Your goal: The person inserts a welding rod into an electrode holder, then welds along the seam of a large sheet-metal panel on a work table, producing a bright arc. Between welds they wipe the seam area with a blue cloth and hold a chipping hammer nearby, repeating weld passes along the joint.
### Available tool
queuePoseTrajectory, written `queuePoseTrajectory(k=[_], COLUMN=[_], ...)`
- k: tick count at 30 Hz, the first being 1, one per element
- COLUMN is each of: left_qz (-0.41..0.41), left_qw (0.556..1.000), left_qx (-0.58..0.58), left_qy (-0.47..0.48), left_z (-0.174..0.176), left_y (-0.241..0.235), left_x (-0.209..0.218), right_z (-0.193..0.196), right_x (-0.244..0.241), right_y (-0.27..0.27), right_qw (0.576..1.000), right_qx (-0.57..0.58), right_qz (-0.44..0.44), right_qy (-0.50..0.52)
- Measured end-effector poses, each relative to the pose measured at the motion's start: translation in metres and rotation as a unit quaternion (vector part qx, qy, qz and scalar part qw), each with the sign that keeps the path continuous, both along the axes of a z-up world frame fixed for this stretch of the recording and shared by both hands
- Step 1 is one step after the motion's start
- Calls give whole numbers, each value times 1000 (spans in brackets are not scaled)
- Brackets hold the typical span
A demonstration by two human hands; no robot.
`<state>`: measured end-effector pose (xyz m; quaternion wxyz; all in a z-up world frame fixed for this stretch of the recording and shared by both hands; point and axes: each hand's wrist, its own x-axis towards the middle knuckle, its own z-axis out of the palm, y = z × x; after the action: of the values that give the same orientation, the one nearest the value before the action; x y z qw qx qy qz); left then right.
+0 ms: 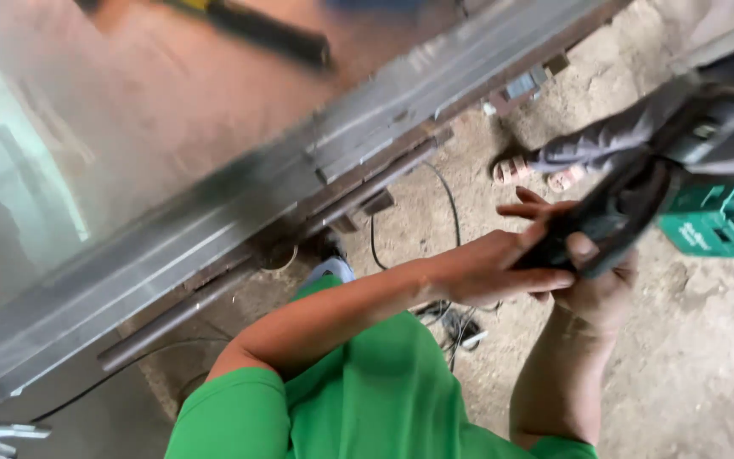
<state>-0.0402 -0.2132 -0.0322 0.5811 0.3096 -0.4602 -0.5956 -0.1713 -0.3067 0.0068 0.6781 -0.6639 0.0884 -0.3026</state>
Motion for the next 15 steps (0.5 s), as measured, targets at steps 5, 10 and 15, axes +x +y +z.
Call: queuePoseTrajectory(k=[5, 10, 15], left_qz=[167, 292, 511], left_qw=[866, 834, 706], left_qx=[-8, -46, 33], left_qy=[-472, -465, -490], left_z=[32, 50, 74], left_y=[-6, 19, 29], left_x=[69, 133, 172], right_z=[29, 47, 67], right_x=[39, 61, 125], right_y=[-85, -174, -212], right_qw=[997, 997, 999], right_qx=[44, 37, 2], right_qz=[-62, -54, -32], right_qy=[-34, -36, 36])
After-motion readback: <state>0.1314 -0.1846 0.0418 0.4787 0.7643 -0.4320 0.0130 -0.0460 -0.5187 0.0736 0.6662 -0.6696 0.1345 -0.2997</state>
